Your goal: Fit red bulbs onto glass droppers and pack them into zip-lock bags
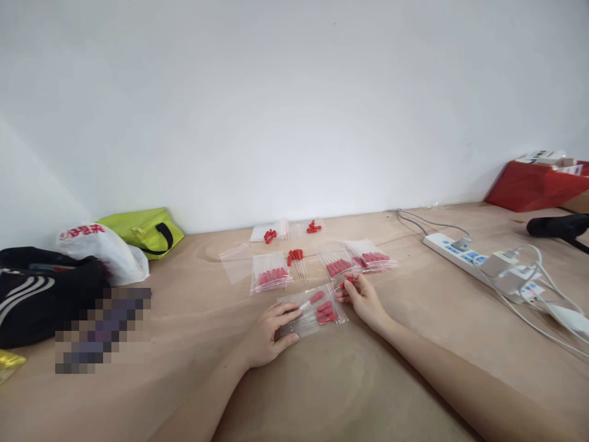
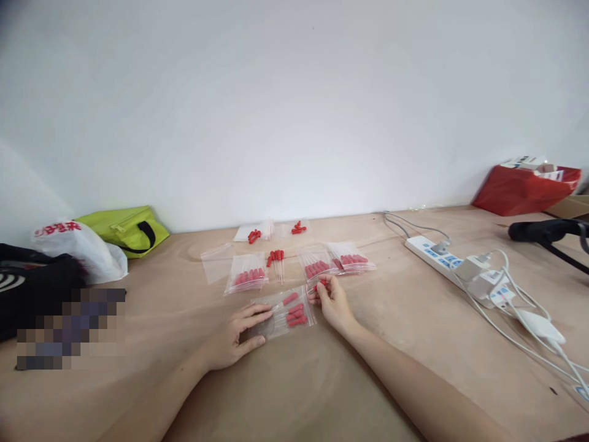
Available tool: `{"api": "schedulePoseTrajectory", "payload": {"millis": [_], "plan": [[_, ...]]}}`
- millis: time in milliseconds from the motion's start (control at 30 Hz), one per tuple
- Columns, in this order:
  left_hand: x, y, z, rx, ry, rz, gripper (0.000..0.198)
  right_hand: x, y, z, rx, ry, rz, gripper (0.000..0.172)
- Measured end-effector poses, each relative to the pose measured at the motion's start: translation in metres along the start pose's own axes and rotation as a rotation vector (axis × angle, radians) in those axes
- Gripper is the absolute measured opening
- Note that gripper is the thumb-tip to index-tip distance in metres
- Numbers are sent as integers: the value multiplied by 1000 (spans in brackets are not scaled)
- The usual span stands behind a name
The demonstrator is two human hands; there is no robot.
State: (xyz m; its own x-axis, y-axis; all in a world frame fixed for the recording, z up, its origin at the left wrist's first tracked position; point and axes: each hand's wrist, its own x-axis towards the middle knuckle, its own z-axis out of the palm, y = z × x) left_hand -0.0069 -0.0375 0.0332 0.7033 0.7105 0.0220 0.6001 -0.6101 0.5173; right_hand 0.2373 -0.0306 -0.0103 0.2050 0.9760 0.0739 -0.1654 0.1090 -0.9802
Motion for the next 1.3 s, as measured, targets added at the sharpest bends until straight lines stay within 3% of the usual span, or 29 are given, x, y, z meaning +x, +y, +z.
{"api": "schedulePoseTrajectory", "payload": {"millis": [200, 667, 833, 900, 1000, 1067, 1200, 1300], "plan": [[0, 0, 0, -14, -3, -36, 45, 0, 2, -4, -241, -113, 21, 35], [0, 1, 0, -14, 6, -25, 46, 7, 3, 3, -452, -47, -7, 16], [-1, 0, 0, -28, 20, -21, 47, 1, 1, 6, -336, -262, -72, 20], [-1, 0, 0, -39, 20, -22, 47, 2, -1, 5, -333, -228, -55, 21], [-1, 0, -1, -45, 14, -20, 47, 6, -4, 2, -366, -76, 25, 24], [-1, 1, -2, -47, 14, -11, 48, 9, -5, 2, -359, -70, 96, 29], [-2, 4, -4, -59, 19, 3, 49, 8, -10, 5, -231, -301, 252, 31], [-3, 4, -4, -84, 34, 22, 49, 2, -18, 7, -153, -453, 282, 28]]}}
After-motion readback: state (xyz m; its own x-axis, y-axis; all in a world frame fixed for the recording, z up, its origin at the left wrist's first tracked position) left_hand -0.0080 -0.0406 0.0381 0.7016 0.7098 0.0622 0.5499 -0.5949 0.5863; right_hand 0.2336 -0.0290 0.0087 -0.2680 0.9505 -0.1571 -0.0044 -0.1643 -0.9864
